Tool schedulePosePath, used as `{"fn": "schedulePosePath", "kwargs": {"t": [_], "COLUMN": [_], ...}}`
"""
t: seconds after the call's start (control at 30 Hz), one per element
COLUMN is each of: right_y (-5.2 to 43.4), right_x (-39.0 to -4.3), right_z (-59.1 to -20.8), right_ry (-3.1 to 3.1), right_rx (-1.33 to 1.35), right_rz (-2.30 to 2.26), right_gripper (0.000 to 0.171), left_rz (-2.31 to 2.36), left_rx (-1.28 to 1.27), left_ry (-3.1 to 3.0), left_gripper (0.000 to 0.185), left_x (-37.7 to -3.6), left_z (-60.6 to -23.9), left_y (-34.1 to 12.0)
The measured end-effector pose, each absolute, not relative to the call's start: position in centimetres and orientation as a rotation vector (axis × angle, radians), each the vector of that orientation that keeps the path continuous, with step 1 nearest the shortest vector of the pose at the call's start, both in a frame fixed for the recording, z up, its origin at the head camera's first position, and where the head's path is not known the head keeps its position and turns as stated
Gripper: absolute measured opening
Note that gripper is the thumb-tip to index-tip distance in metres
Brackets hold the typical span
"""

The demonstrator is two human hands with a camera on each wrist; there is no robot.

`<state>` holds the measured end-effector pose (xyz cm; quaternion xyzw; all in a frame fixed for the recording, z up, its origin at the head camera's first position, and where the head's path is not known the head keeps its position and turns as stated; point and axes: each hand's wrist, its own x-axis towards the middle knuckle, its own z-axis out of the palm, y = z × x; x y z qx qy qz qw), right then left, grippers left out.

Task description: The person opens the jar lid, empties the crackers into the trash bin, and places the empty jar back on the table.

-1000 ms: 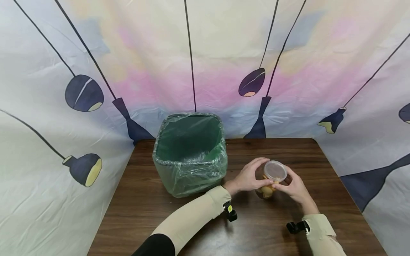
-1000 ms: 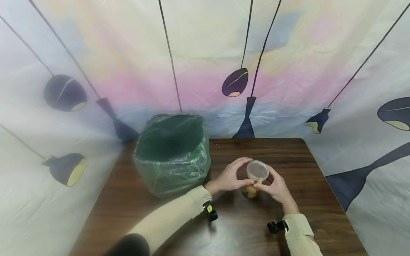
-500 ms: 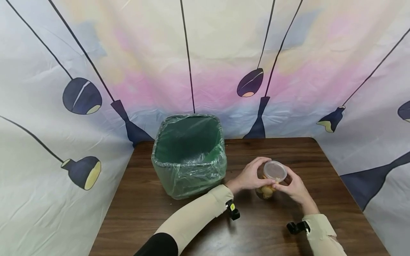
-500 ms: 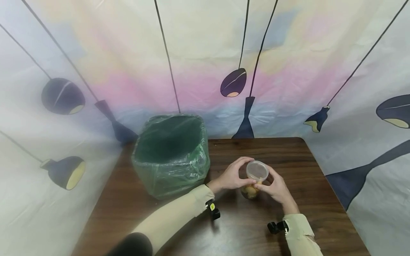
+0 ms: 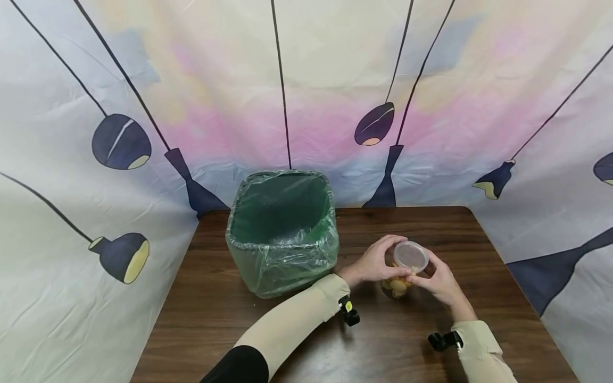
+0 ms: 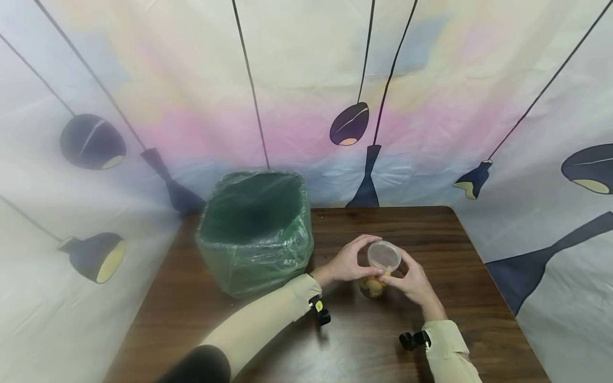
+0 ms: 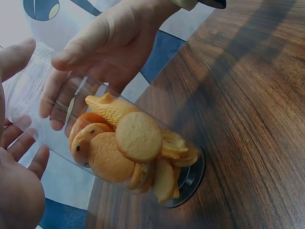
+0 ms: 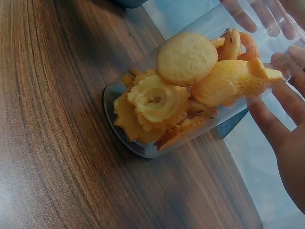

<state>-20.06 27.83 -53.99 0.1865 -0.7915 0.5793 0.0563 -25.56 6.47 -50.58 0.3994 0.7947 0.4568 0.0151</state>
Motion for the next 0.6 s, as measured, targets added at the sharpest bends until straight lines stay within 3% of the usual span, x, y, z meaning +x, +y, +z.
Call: {"fn": "schedulePosePath", "kwargs": {"t": [0.6], "right_y": [27.80], "right_x": [-20.23], "right_z": [-54.29], "right_ry": [-2.388], "right_rx": [0.557], "right_rz": [1.766], "right_gripper": [0.073], "left_rz": [1.522], "left_rx": [1.221], "left_ry": [2.342], "left_gripper": [0.072], "left_x": [-26.26], "left_z": [-51.53], "left_y": [6.60]}}
